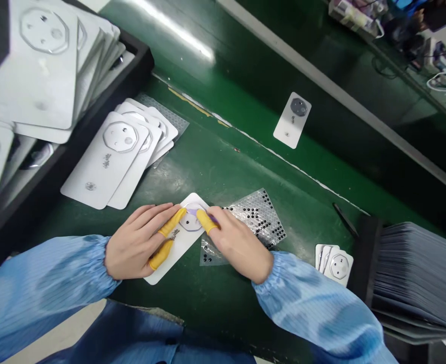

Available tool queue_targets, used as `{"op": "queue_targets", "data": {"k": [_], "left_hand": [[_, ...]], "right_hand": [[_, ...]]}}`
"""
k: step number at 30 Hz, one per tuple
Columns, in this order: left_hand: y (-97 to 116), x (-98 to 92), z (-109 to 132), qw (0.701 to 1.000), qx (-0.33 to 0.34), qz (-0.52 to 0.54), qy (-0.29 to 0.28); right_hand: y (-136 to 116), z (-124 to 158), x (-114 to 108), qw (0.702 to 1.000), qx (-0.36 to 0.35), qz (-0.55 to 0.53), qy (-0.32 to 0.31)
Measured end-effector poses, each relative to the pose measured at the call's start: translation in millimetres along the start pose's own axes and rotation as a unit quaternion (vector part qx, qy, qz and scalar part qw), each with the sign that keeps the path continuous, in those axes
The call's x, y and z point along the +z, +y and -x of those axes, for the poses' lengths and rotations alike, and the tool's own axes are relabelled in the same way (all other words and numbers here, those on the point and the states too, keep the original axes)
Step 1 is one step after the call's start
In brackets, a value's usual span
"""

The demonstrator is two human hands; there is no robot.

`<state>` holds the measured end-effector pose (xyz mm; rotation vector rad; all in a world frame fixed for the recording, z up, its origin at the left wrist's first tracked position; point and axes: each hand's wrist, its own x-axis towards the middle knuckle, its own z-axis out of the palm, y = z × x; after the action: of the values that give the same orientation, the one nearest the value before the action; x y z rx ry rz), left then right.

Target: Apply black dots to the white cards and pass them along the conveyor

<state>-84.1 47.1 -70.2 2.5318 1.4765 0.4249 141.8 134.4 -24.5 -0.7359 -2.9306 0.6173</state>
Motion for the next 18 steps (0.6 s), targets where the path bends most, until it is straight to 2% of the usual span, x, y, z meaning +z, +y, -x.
{"op": "queue_targets", "data": {"k": [4,7,9,11,13,15,18], "left_hand": [[-2,-1.4,-4,1.000,0.008,-0.006,0.013],[-2,-1.8,-6,1.000,0.011,-0.017,0.012],[-2,-1.0,-6,1.000,0.011,-0.023,0.009],[-3,0.8,-5,1.000,0.014,-0.021,0.015],[-5,3.8,-3,0.999,0.023,-0.003,0.027],[-7,7.7,-1,0.999,0.023,0.027,0.040],[-7,13.3,1,0.992,-0.023,0.112,0.055]], "right_hand": [[26,5,-17,0.985,0.060,-0.111,0.119],[58,3,-22,0.972,0.107,-0.070,0.198],[77,-2,-19,0.971,0.123,-0.016,0.205],[84,-8,-13,0.973,0.128,0.024,0.192],[74,-14,-5,0.974,0.119,0.045,0.188],[50,-17,4,0.977,0.102,0.042,0.182],[11,-18,16,0.981,0.105,-0.072,0.146]]}}
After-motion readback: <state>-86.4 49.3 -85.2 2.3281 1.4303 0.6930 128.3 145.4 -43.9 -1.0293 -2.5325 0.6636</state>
